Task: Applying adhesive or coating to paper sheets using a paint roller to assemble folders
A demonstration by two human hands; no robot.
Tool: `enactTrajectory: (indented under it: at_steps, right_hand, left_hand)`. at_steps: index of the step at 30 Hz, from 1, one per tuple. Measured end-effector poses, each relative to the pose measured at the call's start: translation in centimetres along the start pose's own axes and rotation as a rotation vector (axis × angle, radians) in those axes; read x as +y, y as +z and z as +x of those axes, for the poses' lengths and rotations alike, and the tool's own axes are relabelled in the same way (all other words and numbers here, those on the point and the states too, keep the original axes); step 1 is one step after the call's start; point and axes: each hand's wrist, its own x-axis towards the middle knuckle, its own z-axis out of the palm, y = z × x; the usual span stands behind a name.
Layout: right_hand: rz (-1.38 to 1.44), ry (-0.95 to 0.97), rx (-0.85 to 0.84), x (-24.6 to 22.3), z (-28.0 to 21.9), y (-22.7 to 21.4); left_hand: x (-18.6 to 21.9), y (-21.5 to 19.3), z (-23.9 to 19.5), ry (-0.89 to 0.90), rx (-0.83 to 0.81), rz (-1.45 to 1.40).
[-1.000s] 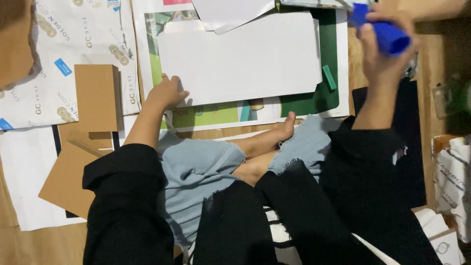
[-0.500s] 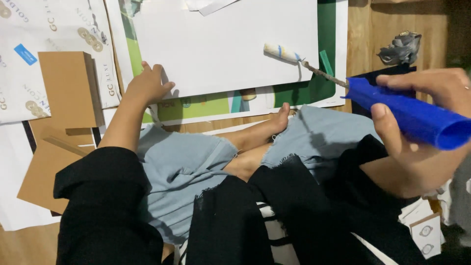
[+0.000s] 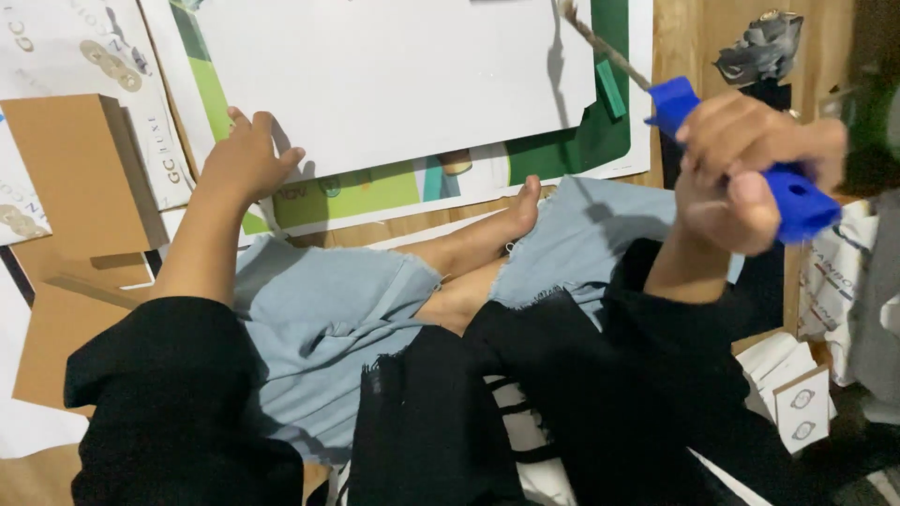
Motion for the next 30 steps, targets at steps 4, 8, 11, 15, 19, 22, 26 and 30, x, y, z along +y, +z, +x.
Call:
enactTrajectory:
  at_steps: [4, 8, 11, 15, 19, 22, 26, 30]
  right_hand:
    - [-0.136, 0.130, -0.274, -6.2, 3.0, 2.9]
    - [-0.061, -0.051, -0.089, -0.5, 1.2, 2.8]
    - [0.067, -0.043, -0.037, 2.5, 2.1, 1.1]
    - [-0.130, -0.150, 0.101, 2.4, 2.6, 1.9]
    - [-0.329, -0.229, 0.396, 1.1, 0.8, 4.2]
    - [-0.264, -0.182, 0.386, -0.3, 0.9, 5.6]
    - [-0.240, -0.180, 0.407, 2.2, 0.6, 4.1]
    - [-0.266, -0.362, 0.315, 6.1, 1.0, 3.0]
  left_hand:
    - [0.0, -1.0, -1.1, -0.027, -0.030, -0.062]
    - [0.2, -0.8, -0.7, 0.001, -0.025, -0.037]
    - [-0.3, 0.3, 0.3, -0.003, -0.002, -0.007]
    - [-0.5, 0.1, 0.0, -0.014, -0.014, -0.033]
    - [-0.6, 0.1, 0.0, -0.015, -0.005, -0.028]
    - [-0.3, -0.2, -0.5, -0.018, -0.011, -0.019]
    - [-0.1, -0.2, -0.3, -0.005, -0.020, -0.014]
    - [-0.5, 0.1, 0.3, 0.007, -0.007, 0.012]
